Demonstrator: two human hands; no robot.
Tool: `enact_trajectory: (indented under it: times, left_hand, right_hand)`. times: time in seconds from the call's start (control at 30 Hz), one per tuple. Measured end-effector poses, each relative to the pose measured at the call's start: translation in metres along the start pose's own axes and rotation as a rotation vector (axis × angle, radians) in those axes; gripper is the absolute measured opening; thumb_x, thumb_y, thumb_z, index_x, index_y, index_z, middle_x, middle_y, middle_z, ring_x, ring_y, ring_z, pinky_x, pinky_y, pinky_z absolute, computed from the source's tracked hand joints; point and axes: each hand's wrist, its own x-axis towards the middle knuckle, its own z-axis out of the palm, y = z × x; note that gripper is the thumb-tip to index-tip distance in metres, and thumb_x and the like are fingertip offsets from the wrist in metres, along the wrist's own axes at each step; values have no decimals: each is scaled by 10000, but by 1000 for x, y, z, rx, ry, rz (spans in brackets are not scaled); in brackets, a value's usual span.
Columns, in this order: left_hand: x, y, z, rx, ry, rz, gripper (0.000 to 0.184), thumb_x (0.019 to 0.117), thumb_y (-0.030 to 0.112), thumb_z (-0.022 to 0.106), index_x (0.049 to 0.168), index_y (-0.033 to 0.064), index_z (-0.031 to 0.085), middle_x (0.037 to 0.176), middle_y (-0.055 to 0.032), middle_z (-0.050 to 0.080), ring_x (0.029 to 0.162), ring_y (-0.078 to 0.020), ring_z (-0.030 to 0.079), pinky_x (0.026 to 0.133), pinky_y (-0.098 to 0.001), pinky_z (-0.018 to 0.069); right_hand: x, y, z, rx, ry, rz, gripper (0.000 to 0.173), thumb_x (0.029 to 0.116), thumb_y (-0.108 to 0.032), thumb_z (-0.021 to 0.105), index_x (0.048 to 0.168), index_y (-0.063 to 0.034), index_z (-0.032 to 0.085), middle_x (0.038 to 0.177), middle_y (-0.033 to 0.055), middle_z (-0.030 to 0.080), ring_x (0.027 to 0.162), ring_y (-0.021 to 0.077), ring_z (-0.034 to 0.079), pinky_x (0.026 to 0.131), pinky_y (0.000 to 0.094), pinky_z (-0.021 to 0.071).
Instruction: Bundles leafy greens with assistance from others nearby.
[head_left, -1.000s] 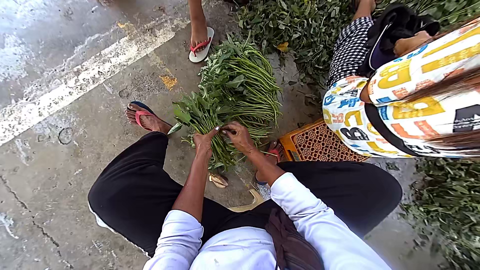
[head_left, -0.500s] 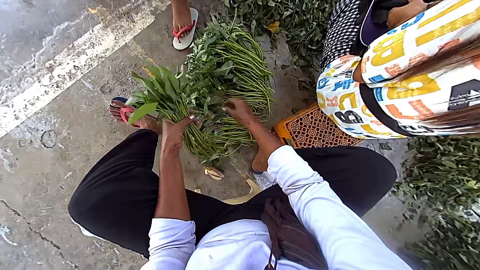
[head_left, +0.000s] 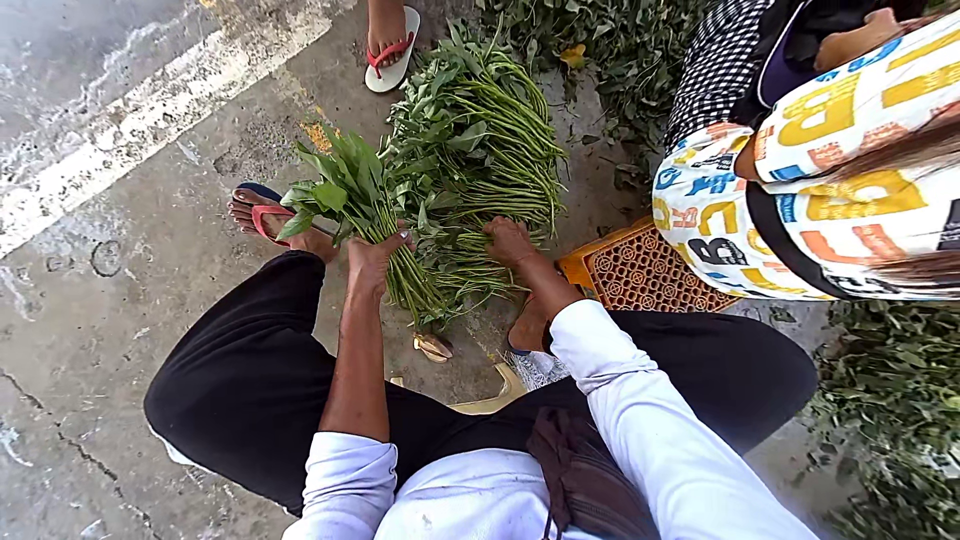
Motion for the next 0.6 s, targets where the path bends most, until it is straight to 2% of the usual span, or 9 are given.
enact_trajectory:
  times: [0.07, 0.13, 0.17, 0.2, 0.23, 0.37, 0.43, 0.53, 0.6]
  left_hand:
    - [0, -1, 1, -39, 4, -17, 226, 919, -67, 676, 1142, -50, 641, 858, -108, 730, 718, -197, 728, 718, -347, 642]
    - [-1, -1, 2, -90, 14, -28, 215, 926, -60, 671, 1138, -46, 636, 857, -116, 728, 722, -215, 730, 714, -363, 644]
    - [-1, -1, 3, -118, 22, -36, 217, 933, -56, 663, 1146, -41, 624, 863, -116, 724, 732, -223, 732, 718, -373, 647]
    - [-2, 0, 4, -145, 33, -42, 215, 937, -51, 664, 1147, -36, 624, 862, -115, 724, 737, -225, 736, 721, -376, 648]
    - [-3, 0, 5, -171, 36, -46, 219, 940, -44, 662, 1155, -23, 623, 869, -109, 727, 746, -221, 737, 725, -372, 646]
    - [-8, -5, 13, -243, 37, -99, 233, 950, -38, 653, 1176, 4, 611, 944, -130, 737, 786, -232, 740, 740, -375, 636]
    - [-7, -14, 16, -254, 25, -130, 248, 950, -37, 654, 1188, 8, 606, 984, -137, 732, 799, -240, 737, 741, -384, 633]
    - [-6, -36, 19, -235, -10, -169, 302, 936, -7, 685, 1223, 59, 618, 1023, -106, 745, 803, -204, 742, 726, -342, 627]
    - [-9, -46, 22, -199, -41, -187, 337, 923, 19, 709, 1241, 90, 628, 1034, -89, 749, 833, -181, 741, 746, -325, 619]
  right_hand:
    - [-3, -4, -31, 207, -72, -9, 308, 953, -134, 689, 1226, 7, 682, 1180, 259, 686, 1125, 425, 657, 991, 641, 474]
    - [-11, -6, -55, 461, -89, -43, 277, 962, -134, 706, 1177, 36, 665, 1040, 214, 703, 880, 315, 709, 853, 517, 583]
    - [-17, -8, -64, 592, -67, -65, 265, 965, -132, 712, 1155, 44, 656, 958, 171, 685, 757, 236, 667, 750, 427, 584]
    - [-23, -11, -69, 730, -15, -84, 244, 960, -119, 712, 1127, 48, 651, 867, 110, 658, 651, 146, 595, 641, 327, 540]
    - [-28, -15, -72, 862, 37, -78, 229, 965, -108, 702, 1124, 48, 649, 829, 72, 649, 608, 92, 555, 590, 268, 508]
    - [-48, -44, -62, 1237, 125, 77, 230, 1085, -194, 519, 1181, -8, 616, 809, 17, 640, 598, 65, 577, 561, 218, 511]
    - [-53, -55, -44, 1359, 150, 98, 222, 1097, -200, 490, 1157, -25, 611, 795, 9, 630, 587, 65, 564, 547, 209, 499]
    - [-69, -78, -23, 1324, 225, 145, 214, 1087, -254, 520, 1117, -67, 618, 768, 14, 620, 550, 58, 535, 512, 188, 464]
    - [-78, -92, -13, 1245, 227, 144, 229, 1088, -246, 520, 1154, -44, 605, 822, 39, 618, 599, 76, 546, 563, 215, 482]
